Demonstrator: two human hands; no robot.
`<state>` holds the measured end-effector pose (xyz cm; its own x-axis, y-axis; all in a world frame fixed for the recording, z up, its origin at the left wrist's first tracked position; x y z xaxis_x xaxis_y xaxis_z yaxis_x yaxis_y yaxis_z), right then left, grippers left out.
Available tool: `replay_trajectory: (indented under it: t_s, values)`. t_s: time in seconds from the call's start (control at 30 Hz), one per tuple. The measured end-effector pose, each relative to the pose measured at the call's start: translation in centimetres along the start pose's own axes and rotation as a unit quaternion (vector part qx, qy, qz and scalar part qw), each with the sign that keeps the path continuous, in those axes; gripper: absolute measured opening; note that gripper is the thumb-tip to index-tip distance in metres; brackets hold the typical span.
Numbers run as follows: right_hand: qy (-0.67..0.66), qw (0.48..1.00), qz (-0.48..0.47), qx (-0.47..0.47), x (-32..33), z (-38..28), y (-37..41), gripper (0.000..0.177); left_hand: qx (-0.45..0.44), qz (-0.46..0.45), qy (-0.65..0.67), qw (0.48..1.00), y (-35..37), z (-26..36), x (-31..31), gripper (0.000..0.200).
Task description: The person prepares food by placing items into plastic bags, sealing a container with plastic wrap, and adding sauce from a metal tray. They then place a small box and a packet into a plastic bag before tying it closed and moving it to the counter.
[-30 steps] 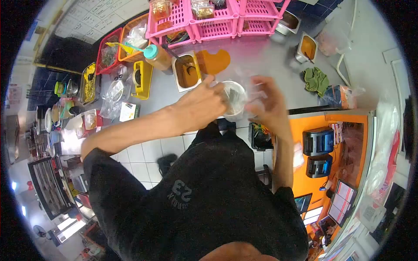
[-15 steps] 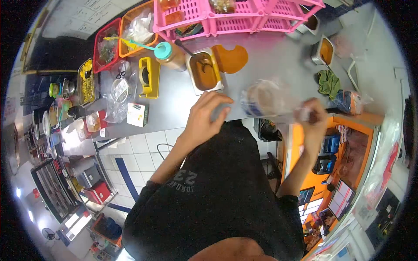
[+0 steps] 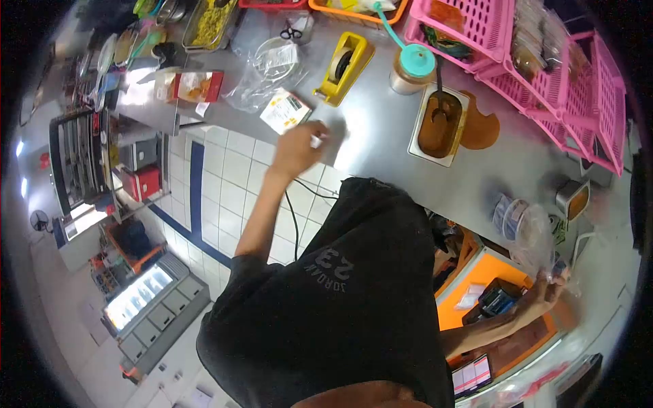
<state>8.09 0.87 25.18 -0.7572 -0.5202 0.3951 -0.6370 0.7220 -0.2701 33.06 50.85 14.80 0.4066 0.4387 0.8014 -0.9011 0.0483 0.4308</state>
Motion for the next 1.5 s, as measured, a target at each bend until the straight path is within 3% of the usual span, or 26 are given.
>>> replay_trajectory:
  t_s: [0.17,0.23,0.27,0.3,0.33,0.37,0.4,0.47,0.5,0.53,0.6,0.63,0.7,0.77,0.8,0.83,0.93,0.97,1.0,1.03,1.1,1.17,1.3,1.37,1.43,1.5]
  values:
    - [-0.054,0.998,0.007,-0.01,0.8,0.0,0.1,0.009,0.005,0.209,-0.092,0.974,-3.2,-9.9,-1.4,0.062]
    - [0.007,0.993,-0.008,-0.12,3.1,2.0,-0.5,0.015,-0.061,0.223,-0.109,0.967,-5.3,-13.9,-3.5,0.082]
    - [0.079,0.997,-0.013,-0.02,2.4,0.8,-0.6,0.014,-0.038,0.199,-0.207,0.957,-6.7,-15.8,-4.7,0.09]
    - [0.162,0.985,-0.05,0.034,2.0,-1.1,-0.8,0.017,0.049,0.124,-0.174,0.976,-7.1,-15.2,-4.3,0.089]
    - [0.067,0.998,-0.003,-0.007,2.0,-1.6,-0.3,0.02,0.015,0.155,-0.212,0.965,-7.6,-16.9,-5.2,0.082]
    - [0.138,0.986,-0.061,0.077,2.0,-2.1,-0.4,0.024,-0.056,0.191,-0.257,0.946,-8.5,-17.8,-5.2,0.078]
    - [0.124,0.989,-0.071,0.023,2.3,-2.8,-0.7,0.026,0.044,0.168,-0.243,0.954,-6.9,-13.7,-3.7,0.074]
    - [0.129,0.984,-0.124,-0.005,3.1,-3.4,-1.0,0.03,-0.009,0.16,-0.273,0.949,-6.7,-13.9,-3.3,0.066]
    - [0.108,0.987,-0.116,-0.022,3.8,-2.8,-1.0,0.028,-0.03,0.093,-0.133,0.986,-6.6,-14.3,-2.6,0.068]
    - [0.071,0.993,-0.094,-0.023,4.5,-2.2,-1.0,0.027,0.003,0.091,-0.164,0.982,-4.1,-10.6,-1.1,0.059]
    - [0.016,0.997,-0.076,-0.015,4.2,-1.0,-1.4,0.026,0.082,-0.083,0.032,0.993,1.9,1.1,3.0,0.045]
    - [-0.05,0.997,-0.047,-0.03,5.0,-0.1,-1.6,0.024,-0.099,-0.133,0.077,0.983,6.3,8.8,4.8,0.05]
    - [-0.118,0.992,-0.017,-0.045,5.1,0.9,-1.9,0.023,-0.179,-0.203,0.139,0.953,11.1,17.8,4.4,0.075]
    - [-0.248,0.968,-0.009,-0.029,4.7,2.2,-2.1,0.023,-0.214,-0.315,0.29,0.878,14.6,24.5,1.1,0.095]
    - [-0.256,0.966,-0.004,-0.021,5.0,2.7,-2.2,0.023,-0.229,-0.343,0.264,0.872,15.6,27.2,-1.1,0.11]
    - [-0.258,0.966,0.009,-0.003,5.4,3.1,-2.2,0.022,-0.237,-0.338,0.26,0.873,16.6,30.2,-3.8,0.11]
    - [-0.282,0.956,0.075,0.014,7.2,5.3,-1.8,0.02,-0.36,-0.435,0.31,0.765,19.1,39.5,-12.9,0.101]
    - [-0.303,0.944,0.127,0.006,7.4,6.3,-1.5,0.02,-0.465,-0.41,0.267,0.737,18.6,41.9,-15.9,0.095]
    - [-0.351,0.917,0.187,-0.026,7.4,7.6,-1.0,0.014,-0.384,-0.521,0.248,0.721,17.9,43.1,-18.3,0.093]
    - [-0.358,0.916,0.177,-0.024,7.2,8.9,-0.2,0.014,-0.383,-0.511,0.252,0.727,16.7,43.3,-19.3,0.093]
    - [-0.308,0.902,0.3,-0.023,6.7,10.4,1.1,0.01,-0.366,-0.454,0.014,0.812,13.4,42.5,-20.2,0.091]
    - [-0.265,0.927,0.264,-0.011,5.4,8.8,2.4,0.01,-0.378,-0.365,-0.039,0.85,11.7,41.4,-20.6,0.088]
    - [-0.362,0.93,-0.056,-0.006,1.2,4.9,4.6,0.01,-0.541,-0.181,-0.284,0.77,9.8,40.2,-26.4,0.093]
    - [-0.339,0.933,-0.116,0.041,2.6,4.7,3.5,0.011,-0.529,0.05,-0.277,0.8,11.0,40.2,-30.4,0.096]
    - [-0.297,0.955,0.023,0.013,6.0,5.4,-0.4,0.008,-0.501,0.034,-0.286,0.816,12.3,40.7,-28.5,0.088]
    - [-0.383,0.914,0.137,-0.008,8.3,5.9,-4.0,0.013,-0.483,0.021,-0.294,0.824,12.7,40.4,-27.7,0.081]
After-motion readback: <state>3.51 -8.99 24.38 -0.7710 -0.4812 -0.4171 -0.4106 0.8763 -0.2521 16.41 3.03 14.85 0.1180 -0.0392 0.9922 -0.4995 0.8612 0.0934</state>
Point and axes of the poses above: each hand's wrist, its own y-axis away from the middle knuckle, its own x-axis out of the back of the hand, z = x × y, the point moved 1 cm from there along -y, towards the middle knuckle, and after that the axes turned 14 degrees about x, right-handed, at the moved point
